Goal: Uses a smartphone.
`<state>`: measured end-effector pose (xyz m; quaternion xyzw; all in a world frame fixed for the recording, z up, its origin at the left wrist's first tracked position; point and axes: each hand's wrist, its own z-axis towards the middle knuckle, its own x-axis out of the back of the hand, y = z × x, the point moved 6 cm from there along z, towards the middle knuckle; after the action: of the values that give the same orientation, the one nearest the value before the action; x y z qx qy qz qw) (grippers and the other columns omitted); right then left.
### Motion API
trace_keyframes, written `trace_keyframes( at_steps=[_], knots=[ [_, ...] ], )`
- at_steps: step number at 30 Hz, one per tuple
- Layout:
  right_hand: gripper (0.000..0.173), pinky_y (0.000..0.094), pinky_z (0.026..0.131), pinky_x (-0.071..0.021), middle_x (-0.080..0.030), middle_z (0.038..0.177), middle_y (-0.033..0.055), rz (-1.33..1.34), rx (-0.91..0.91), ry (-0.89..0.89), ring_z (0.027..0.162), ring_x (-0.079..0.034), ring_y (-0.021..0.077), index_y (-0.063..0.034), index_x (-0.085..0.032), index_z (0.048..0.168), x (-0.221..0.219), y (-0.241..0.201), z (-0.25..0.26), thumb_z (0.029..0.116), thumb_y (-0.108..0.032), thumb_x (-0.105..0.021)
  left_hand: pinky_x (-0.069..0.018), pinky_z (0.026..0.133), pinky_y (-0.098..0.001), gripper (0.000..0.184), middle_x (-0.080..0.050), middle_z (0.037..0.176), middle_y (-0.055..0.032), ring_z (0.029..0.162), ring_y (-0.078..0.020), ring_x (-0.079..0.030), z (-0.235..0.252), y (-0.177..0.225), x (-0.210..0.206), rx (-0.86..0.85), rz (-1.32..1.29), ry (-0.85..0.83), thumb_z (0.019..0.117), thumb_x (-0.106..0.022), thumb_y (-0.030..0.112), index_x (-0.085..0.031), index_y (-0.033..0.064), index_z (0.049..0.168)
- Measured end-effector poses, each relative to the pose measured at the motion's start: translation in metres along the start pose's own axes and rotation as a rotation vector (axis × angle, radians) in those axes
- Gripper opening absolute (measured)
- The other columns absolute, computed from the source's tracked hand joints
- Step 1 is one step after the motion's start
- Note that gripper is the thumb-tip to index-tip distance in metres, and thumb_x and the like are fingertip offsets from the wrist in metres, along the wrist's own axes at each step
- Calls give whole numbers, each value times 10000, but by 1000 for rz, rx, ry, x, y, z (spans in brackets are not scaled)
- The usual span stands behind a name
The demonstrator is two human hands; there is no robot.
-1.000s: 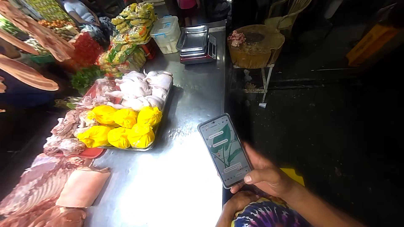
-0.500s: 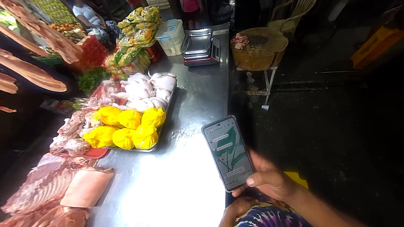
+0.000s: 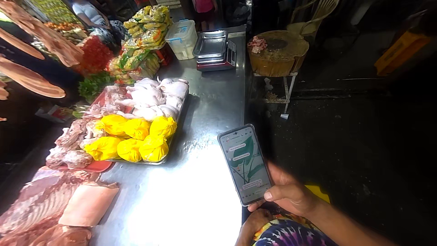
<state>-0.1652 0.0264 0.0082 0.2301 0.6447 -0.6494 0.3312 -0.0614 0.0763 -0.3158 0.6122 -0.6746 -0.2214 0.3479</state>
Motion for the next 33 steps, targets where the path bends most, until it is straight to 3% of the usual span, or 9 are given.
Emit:
trace_keyframes(
  at_steps=[4,6,11,16,21,24,29,33],
  knots=[
    [717,512,895,-615,-617,1342,137,2,-7,3,1163,-674,309,-84,-320,1496,2,2,1,846,37,-597,-459,1067,-503,484,-682,1231,-162,1180,-273,-637,-26,33,12,-29,-20,19,1071,-458,456,-678,57,1233],
    [713,515,899,-615,-615,1342,140,18,-4,4,1162,-673,313,-81,-322,1496,3,3,0,849,38,-598,-434,1114,-443,440,-655,1318,-127,1238,-206,-606,-47,61,21,-115,-182,21,1080,-469,403,-663,79,1304],
    [716,517,889,-619,-617,1344,128,14,3,14,1166,-672,306,-85,-324,1500,5,4,1,853,21,-612,-391,1163,-344,455,-603,1415,-107,1320,-117,-544,-91,109,30,-291,-478,-74,1082,-485,351,-612,20,1366],
    [711,518,876,-621,-619,1334,138,-7,-8,28,1156,-675,313,-81,-321,1496,7,4,1,851,7,-608,-318,1228,-408,461,-519,1524,-132,1443,-200,-452,-138,157,37,-588,-243,-115,1100,-446,306,-559,22,1445],
    [714,539,885,-614,-609,1353,149,-7,-8,8,1174,-666,332,-87,-317,1508,7,3,1,859,9,-601,-291,1244,-449,399,-551,1490,-155,1459,-272,-433,-166,195,37,-845,-117,-35,1075,-513,260,-635,21,1371],
    [719,540,874,-619,-615,1345,144,1,-10,19,1165,-670,329,-91,-321,1505,6,3,2,853,2,-609,-350,1211,-411,398,-576,1471,-100,1409,-189,-490,-142,178,35,-700,-214,-106,1087,-490,283,-637,51,1375],
    [719,515,885,-618,-617,1340,136,1,-9,19,1161,-674,310,-89,-309,1506,5,2,0,857,14,-602,-404,1143,-359,468,-611,1396,-110,1291,-122,-558,-101,131,28,-365,-431,-212,1099,-430,358,-595,32,1390],
    [715,513,883,-621,-619,1345,126,6,-5,1,1160,-677,307,-103,-312,1508,4,1,-1,865,10,-603,-389,1153,-360,507,-598,1406,-143,1308,-137,-545,-102,118,26,-296,-445,-177,1094,-431,380,-578,2,1399]
  ],
)
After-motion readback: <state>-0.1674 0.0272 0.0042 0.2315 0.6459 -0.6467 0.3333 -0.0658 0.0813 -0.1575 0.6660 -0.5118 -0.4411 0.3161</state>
